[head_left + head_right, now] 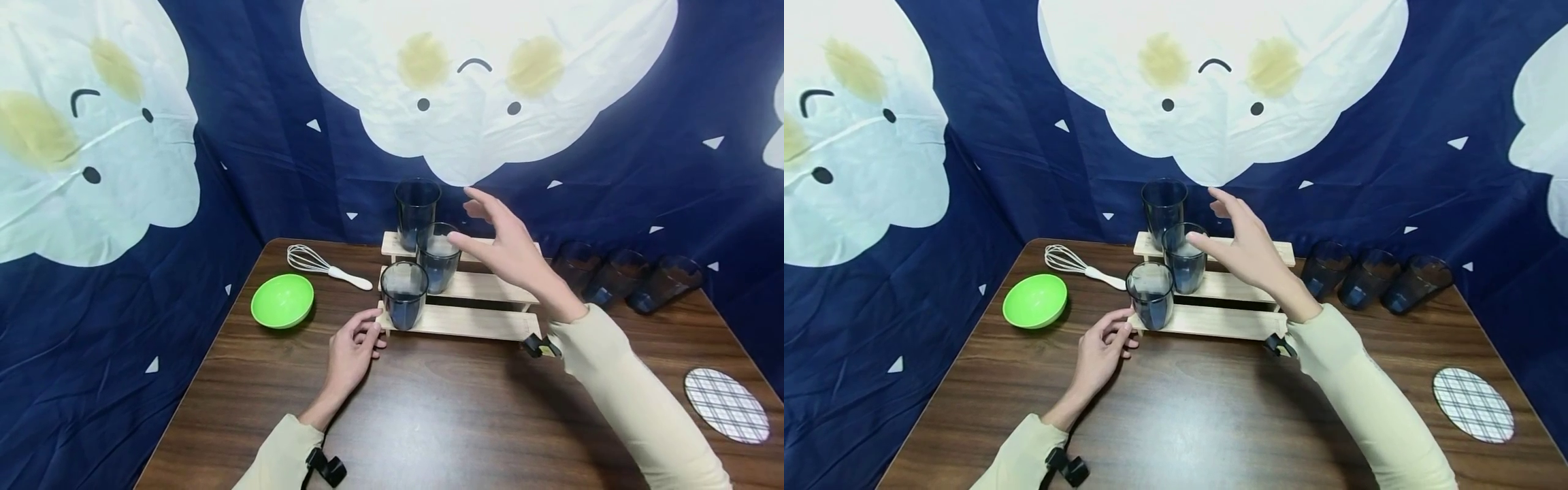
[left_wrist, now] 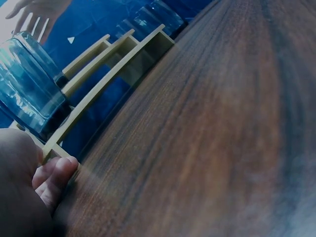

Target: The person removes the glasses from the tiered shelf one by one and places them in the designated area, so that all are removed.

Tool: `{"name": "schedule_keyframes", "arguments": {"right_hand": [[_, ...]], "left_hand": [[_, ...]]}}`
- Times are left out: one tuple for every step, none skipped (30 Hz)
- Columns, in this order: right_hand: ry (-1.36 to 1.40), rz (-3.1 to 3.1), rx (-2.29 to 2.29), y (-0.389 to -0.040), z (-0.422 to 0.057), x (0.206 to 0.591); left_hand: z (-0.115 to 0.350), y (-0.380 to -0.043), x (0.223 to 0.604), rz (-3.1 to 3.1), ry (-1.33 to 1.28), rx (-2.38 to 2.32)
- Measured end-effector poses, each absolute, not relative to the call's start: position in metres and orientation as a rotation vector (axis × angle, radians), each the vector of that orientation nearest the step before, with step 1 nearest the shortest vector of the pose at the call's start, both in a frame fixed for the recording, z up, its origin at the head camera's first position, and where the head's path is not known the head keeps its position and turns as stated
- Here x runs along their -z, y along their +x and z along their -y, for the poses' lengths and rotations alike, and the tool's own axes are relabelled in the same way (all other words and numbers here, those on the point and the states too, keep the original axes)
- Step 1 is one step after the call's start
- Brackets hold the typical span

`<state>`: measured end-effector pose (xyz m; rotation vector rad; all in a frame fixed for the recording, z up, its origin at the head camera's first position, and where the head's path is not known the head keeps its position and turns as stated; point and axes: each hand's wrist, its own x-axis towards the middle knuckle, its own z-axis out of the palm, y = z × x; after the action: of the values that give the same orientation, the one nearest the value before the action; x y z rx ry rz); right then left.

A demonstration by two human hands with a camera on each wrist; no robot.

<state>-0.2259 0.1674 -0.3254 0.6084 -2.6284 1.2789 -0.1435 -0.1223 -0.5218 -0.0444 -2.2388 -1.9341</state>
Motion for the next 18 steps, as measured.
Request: {"name": "schedule_keyframes", "arguments": {"right_hand": [[0.614, 2.628, -1.283, -0.228, -0.165, 0.325], [0.620, 2.626, -1.287, -0.229, -0.162, 0.325], [0.625, 2.624, -1.291, -0.231, -0.160, 0.325], [0.629, 2.620, -1.295, -0.233, -0.158, 0.326], [0.634, 2.616, -1.303, -0.235, -0.155, 0.326], [0.637, 2.614, -1.310, -0.238, -0.153, 0.326], [0.641, 2.613, -1.315, -0.240, -0.151, 0.326], [0.640, 2.614, -1.310, -0.242, -0.149, 0.326], [0.637, 2.615, -1.307, -0.244, -0.146, 0.325], [0.632, 2.617, -1.307, -0.246, -0.144, 0.325], [0.626, 2.623, -1.304, -0.248, -0.142, 0.324], [0.619, 2.631, -1.297, -0.250, -0.139, 0.323], [0.611, 2.637, -1.295, -0.252, -0.137, 0.322], [0.603, 2.647, -1.292, -0.254, -0.134, 0.321], [0.598, 2.656, -1.294, -0.255, -0.132, 0.320], [0.592, 2.665, -1.294, -0.256, -0.129, 0.318], [0.589, 2.676, -1.290, -0.257, -0.126, 0.317], [0.589, 2.684, -1.289, -0.259, -0.124, 0.316]], "left_hand": [[0.122, -0.144, 0.522, 2.238, -0.046, 1.933], [0.122, -0.144, 0.522, 2.236, -0.049, 1.933], [0.122, -0.145, 0.522, 2.233, -0.053, 1.937], [0.122, -0.145, 0.522, 2.229, -0.055, 1.941], [0.122, -0.145, 0.522, 2.230, -0.053, 1.941], [0.122, -0.145, 0.521, 2.229, -0.052, 1.943], [0.122, -0.145, 0.521, 2.230, -0.050, 1.945], [0.123, -0.145, 0.521, 2.232, -0.048, 1.944], [0.123, -0.145, 0.521, 2.235, -0.045, 1.944], [0.123, -0.145, 0.521, 2.237, -0.041, 1.942], [0.123, -0.145, 0.521, 2.240, -0.039, 1.939], [0.123, -0.145, 0.521, 2.241, -0.037, 1.939], [0.123, -0.145, 0.521, 2.241, -0.036, 1.937], [0.123, -0.145, 0.521, 2.242, -0.037, 1.936], [0.123, -0.145, 0.521, 2.240, -0.039, 1.937], [0.123, -0.144, 0.521, 2.240, -0.042, 1.937], [0.123, -0.145, 0.521, 2.238, -0.046, 1.937], [0.123, -0.144, 0.521, 2.238, -0.048, 1.938]]}}
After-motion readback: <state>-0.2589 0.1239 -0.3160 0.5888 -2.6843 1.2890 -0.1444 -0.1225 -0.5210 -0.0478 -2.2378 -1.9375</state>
